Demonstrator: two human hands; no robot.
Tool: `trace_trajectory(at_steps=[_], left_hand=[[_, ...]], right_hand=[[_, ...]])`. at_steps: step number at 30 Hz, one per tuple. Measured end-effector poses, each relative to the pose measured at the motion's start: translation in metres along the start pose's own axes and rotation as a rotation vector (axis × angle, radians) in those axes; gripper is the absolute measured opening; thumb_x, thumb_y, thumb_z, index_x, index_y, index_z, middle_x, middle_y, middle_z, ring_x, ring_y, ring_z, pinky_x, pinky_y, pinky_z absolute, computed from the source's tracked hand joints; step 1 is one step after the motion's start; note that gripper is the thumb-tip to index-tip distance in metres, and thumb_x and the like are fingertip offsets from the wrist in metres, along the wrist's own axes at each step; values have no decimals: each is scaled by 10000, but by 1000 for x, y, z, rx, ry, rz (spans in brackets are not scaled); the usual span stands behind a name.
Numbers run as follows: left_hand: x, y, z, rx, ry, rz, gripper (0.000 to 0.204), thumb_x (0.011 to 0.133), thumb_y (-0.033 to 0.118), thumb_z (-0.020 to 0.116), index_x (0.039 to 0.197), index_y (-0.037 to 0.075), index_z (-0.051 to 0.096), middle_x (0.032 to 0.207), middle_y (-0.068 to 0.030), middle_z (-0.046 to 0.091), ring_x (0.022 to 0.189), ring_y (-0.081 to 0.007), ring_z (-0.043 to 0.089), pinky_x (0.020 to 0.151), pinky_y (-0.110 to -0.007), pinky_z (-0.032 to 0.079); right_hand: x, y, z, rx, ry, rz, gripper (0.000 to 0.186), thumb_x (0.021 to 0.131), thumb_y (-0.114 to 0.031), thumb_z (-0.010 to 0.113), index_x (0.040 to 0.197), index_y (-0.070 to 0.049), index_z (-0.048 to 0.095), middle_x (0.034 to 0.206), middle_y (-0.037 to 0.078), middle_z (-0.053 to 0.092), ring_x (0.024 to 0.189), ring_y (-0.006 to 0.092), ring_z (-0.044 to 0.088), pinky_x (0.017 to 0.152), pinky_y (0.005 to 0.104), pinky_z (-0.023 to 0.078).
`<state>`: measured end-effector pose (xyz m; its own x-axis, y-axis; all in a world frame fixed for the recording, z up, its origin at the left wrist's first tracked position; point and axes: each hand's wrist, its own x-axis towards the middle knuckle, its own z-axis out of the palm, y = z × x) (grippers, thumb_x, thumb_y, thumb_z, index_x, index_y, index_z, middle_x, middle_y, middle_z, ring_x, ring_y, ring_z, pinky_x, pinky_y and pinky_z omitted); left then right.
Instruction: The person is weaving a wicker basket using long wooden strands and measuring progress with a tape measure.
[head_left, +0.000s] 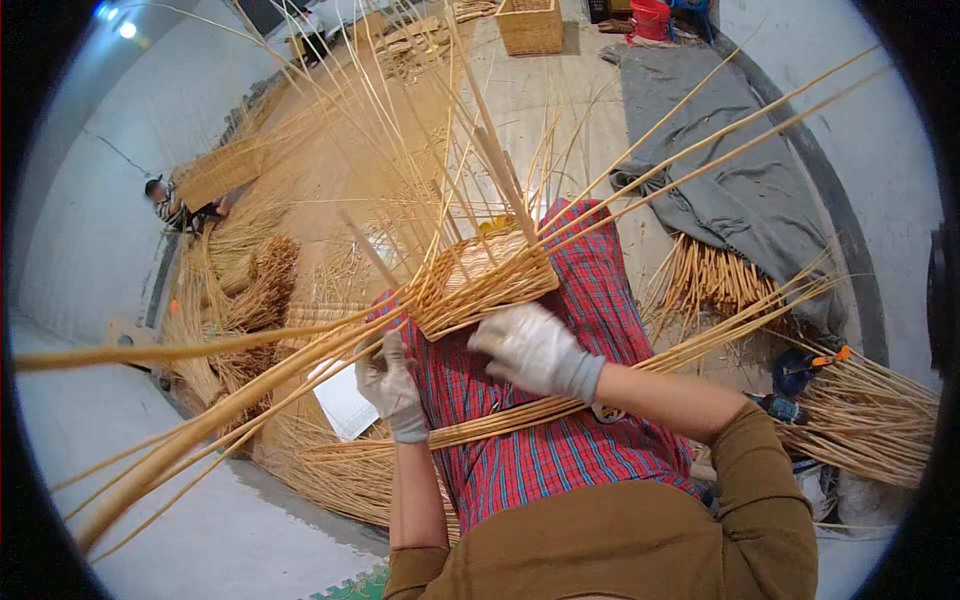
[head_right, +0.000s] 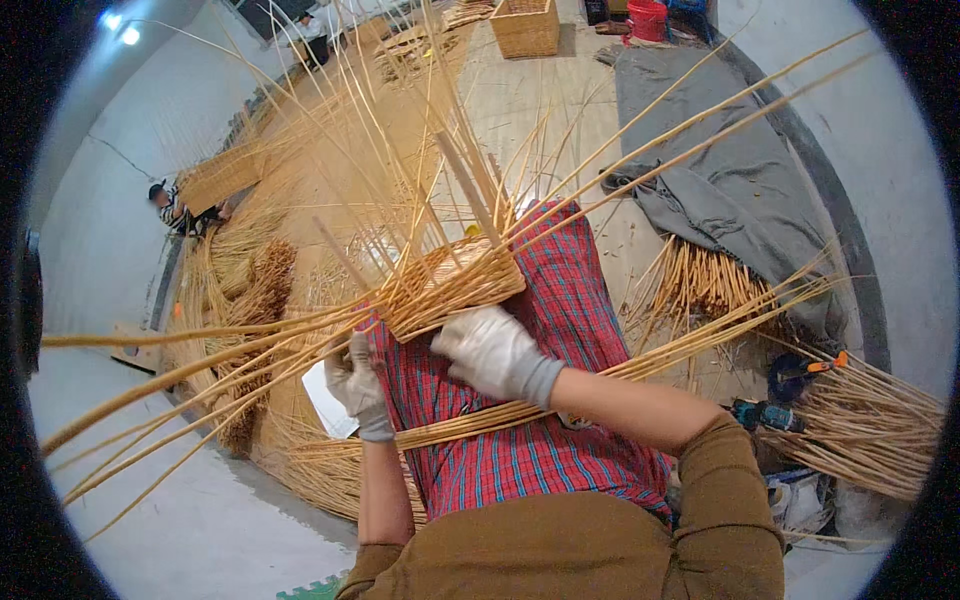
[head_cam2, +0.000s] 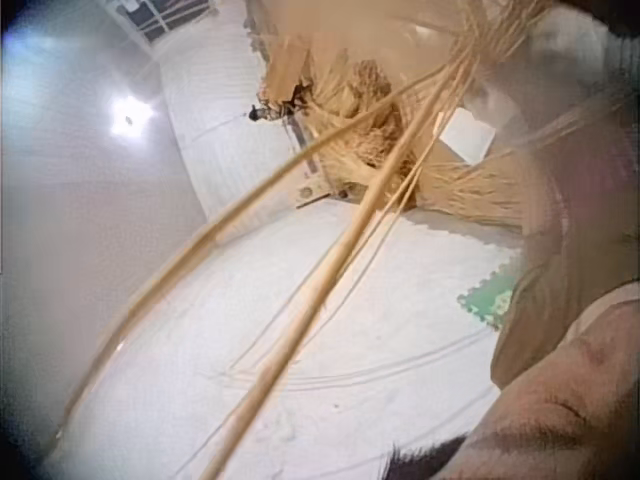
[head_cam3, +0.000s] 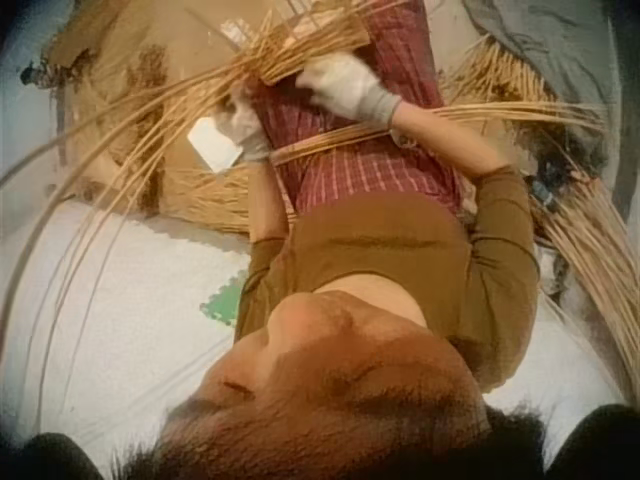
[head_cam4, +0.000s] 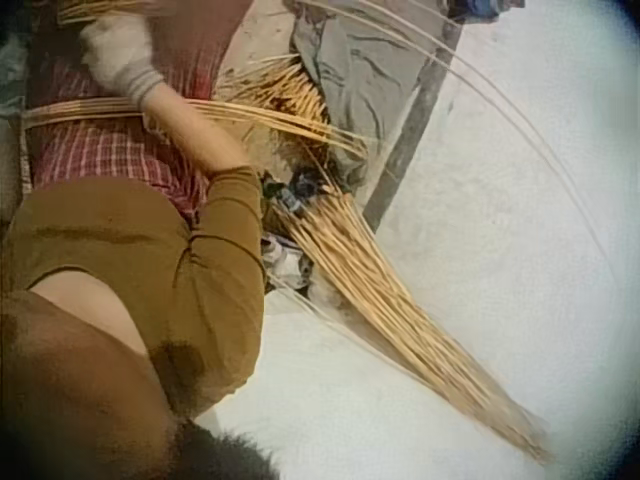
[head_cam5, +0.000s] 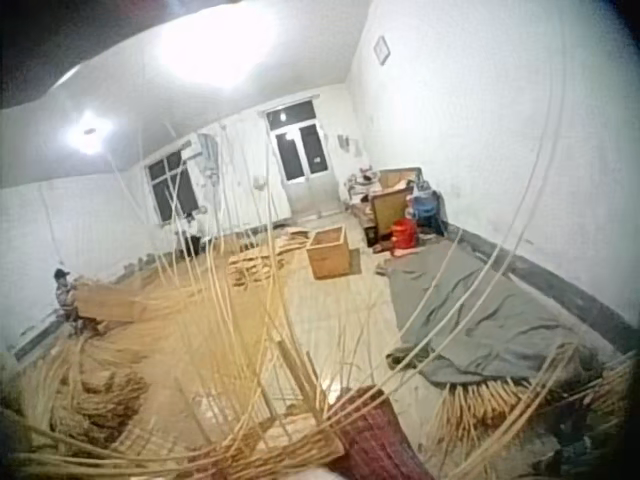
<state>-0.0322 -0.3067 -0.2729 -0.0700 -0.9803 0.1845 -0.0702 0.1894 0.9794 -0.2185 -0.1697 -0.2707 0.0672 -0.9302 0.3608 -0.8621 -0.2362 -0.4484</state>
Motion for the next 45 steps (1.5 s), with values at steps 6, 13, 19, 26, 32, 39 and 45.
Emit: trace_trajectory(at_steps=[6, 13, 19, 26, 32, 39, 45], left_hand=[[-2, -5, -40, 234, -312, 389, 580, 996, 479, 465, 1255, -30, 564, 1055, -127, 642, 1016, -233, 609, 909, -374, 487], [-5, 68, 12, -117, -444, 303, 418, 948, 96, 606, 1344, 4, 511, 1205, -148, 588, 1151, -225, 551, 955, -339, 472], [32, 62, 20, 431, -283, 833, 284, 998, 169, 512, 1259, 65, 472, 887, -42, 523, 831, -157, 537, 829, -320, 482], [33, 62, 37, -226, -185, 197, 332, 1063, 279, 379, 1217, 17, 514, 676, 30, 403, 541, -54, 363, 494, -223, 361], [28, 47, 37, -339, -193, 185, 463, 1036, 425, 414, 1200, 6, 523, 646, 37, 374, 525, -64, 369, 467, -231, 341], [-16, -4, 32, -93, -157, 379, 451, 978, 401, 564, 1210, 16, 523, 1063, -110, 645, 1147, -278, 585, 1043, -435, 423], [-40, -40, 54, -175, -22, 19, 589, 878, 220, 738, 1339, 12, 437, 1310, -145, 541, 1254, -265, 482, 1075, -402, 377]], right_hand=[[62, -93, 1, 288, 535, -495, 406, 837, -355, 642, 1121, -69, 602, 941, 164, 646, 889, 363, 643, 792, 467, 514], [51, -103, 6, 361, -155, -651, 220, 855, -332, 604, 793, -120, 600, 739, 97, 643, 783, 307, 649, 716, 450, 495], [44, -99, -9, 401, -191, -482, 242, 852, -331, 604, 779, -102, 633, 628, 135, 635, 659, 338, 670, 593, 463, 513], [39, -61, -44, 640, -267, -231, 90, 770, -169, 649, 796, -96, 604, 698, 141, 643, 713, 327, 667, 643, 416, 526], [55, 89, -10, 1841, 422, 204, 390, 1032, -384, 454, 817, -79, 568, 598, 12, 469, 482, 115, 484, 530, 312, 506], [22, 85, -34, 1109, 304, 454, 186, 957, -67, 578, 1142, -47, 579, 933, 27, 649, 907, 118, 626, 806, 305, 531], [22, 68, -26, 625, 456, 576, 107, 900, -29, 667, 1005, -7, 674, 923, 29, 676, 879, 115, 625, 799, 272, 527]])
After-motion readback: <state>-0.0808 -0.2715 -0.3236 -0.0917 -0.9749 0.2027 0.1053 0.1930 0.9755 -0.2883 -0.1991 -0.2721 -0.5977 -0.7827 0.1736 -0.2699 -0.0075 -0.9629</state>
